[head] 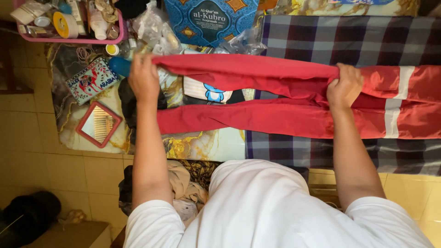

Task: The person folds a red and white polo shirt, a white t-shirt, black shorts, and a brown t-shirt on a checkered table. They retrieve each item from a laundry basket, fold it neatly, and place it on the table.

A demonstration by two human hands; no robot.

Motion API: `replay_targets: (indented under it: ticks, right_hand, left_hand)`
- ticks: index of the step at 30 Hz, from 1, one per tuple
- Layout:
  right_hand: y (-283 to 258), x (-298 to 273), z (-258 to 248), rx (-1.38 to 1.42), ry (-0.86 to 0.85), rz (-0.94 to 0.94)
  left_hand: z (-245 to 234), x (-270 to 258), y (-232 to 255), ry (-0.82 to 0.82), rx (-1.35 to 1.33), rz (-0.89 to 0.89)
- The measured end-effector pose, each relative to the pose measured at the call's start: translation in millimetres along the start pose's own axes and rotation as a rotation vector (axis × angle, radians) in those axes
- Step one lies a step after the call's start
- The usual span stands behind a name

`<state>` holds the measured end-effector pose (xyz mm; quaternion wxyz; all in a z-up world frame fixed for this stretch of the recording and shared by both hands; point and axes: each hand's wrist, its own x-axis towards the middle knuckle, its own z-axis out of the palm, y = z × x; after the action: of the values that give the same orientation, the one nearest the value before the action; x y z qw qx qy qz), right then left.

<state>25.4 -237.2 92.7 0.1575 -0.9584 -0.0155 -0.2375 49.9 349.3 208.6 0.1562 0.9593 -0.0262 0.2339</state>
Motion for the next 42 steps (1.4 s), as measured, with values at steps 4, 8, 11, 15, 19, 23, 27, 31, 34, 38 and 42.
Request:
replay_targets:
  ticks: [4, 8, 11, 15, 19, 23, 27, 31, 34, 38, 42]
  right_hand:
    - [-2.2, 4.5, -6.4, -0.030, 0.032, -0.105]
    - [11.7, -18.3, 5.6, -0.168, -0.170, -0.124]
    - [27.1, -50.6, 30.0, -0.113, -0.306, -0.073]
    - [27.5, -75.6, 46.6, -0.086, -0.412, -0.010]
    - [-4.3, -57.0, 26.4, 0.016, -0.346, -0.065]
    - [-73.9, -30.0, 17.9, 0.187, -0.359, -0.150]
    - [-144.9, -2.7, 36.8, 0.369, -0.360, -0.286]
    - [-170.9, 31.7, 79.5, 0.457, -0.359, -0.345]
    - [-161.3, 42.7, 104.0, 0.368, -0.477, -0.336]
    - [-129.6, 54.0, 96.8, 0.505, -0.668, -0.272]
    - [-108.9, 63.7, 73.2, 0.599, -0.724, -0.234]
  left_hand:
    - [-1.6, 11.7, 0.6, 0.202, -0.061, -0.081]
    - [11.9, -15.3, -10.9, 0.217, -0.050, -0.082]
    - [30.4, -59.5, -18.7, 0.063, -0.026, -0.221]
    - [44.9, -96.7, -32.3, -0.083, -0.104, -0.350]
    - [38.4, -100.6, -46.3, -0.365, -0.254, -0.386]
    - [39.7, -85.7, -44.8, -0.133, -0.320, -0.331]
    - [74.2, -36.3, -47.0, -0.076, -0.291, 0.006]
    - [109.8, -8.4, -51.7, -0.274, -0.315, 0.087]
    - [113.5, -19.3, -56.1, -0.411, -0.115, -0.046]
    - [99.5, -22.4, -96.6, -0.578, -0.284, -0.075]
    - [82.1, -6.5, -153.2, -0.934, -0.415, -0.198]
